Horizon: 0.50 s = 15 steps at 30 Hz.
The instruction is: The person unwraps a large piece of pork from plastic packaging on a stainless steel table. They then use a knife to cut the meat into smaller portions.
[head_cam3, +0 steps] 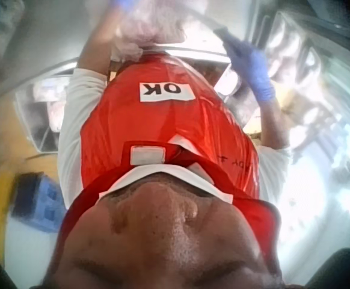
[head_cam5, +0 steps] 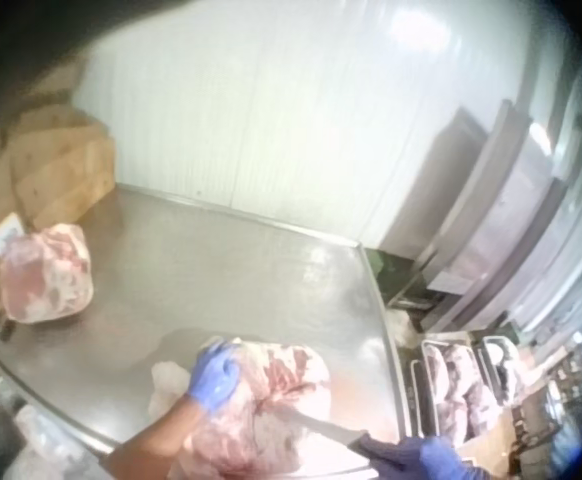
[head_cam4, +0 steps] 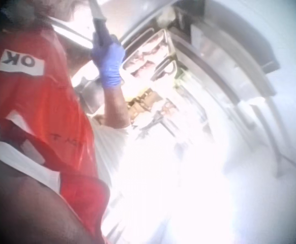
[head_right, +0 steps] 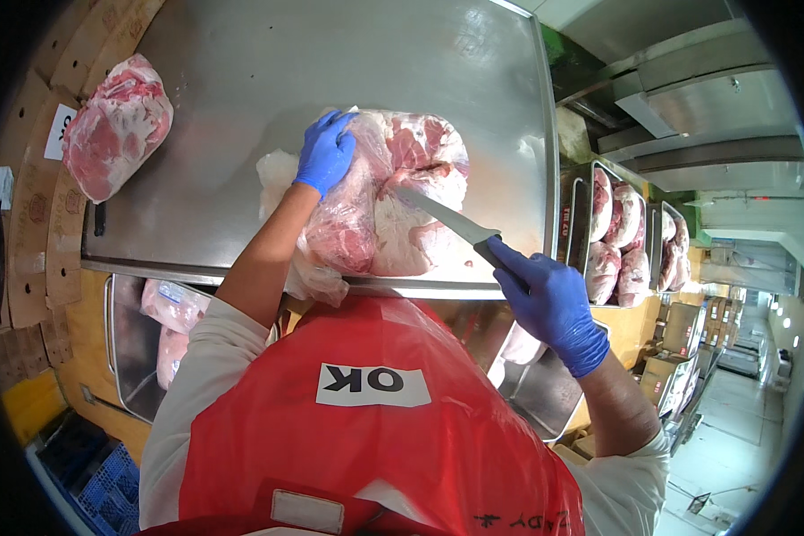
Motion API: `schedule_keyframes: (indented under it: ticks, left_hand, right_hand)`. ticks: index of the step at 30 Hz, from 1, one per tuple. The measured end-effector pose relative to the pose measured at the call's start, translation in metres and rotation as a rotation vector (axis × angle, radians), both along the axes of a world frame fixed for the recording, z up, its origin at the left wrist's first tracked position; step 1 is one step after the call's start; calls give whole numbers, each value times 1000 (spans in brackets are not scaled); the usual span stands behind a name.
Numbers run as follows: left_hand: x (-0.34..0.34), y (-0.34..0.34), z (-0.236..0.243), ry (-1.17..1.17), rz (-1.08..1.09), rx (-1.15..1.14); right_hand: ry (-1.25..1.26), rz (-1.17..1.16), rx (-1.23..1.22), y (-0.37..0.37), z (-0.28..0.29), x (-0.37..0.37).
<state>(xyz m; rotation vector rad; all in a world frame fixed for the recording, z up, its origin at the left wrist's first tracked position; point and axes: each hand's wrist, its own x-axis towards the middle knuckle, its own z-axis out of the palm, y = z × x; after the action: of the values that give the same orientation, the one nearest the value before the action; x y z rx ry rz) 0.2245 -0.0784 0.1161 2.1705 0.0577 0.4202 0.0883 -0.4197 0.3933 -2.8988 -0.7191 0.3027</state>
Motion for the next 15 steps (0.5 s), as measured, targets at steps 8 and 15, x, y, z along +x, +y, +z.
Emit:
schedule_keyframes:
  ticks: [8, 15]
  left_hand:
    - [-7, -7, -11, -29, 39, 58]
    - [-23, -19, 2, -4, 119, -15]
  right_hand:
    - [253, 54, -386, 87, 68, 53]
    - [265, 224, -495, 137, 87, 91]
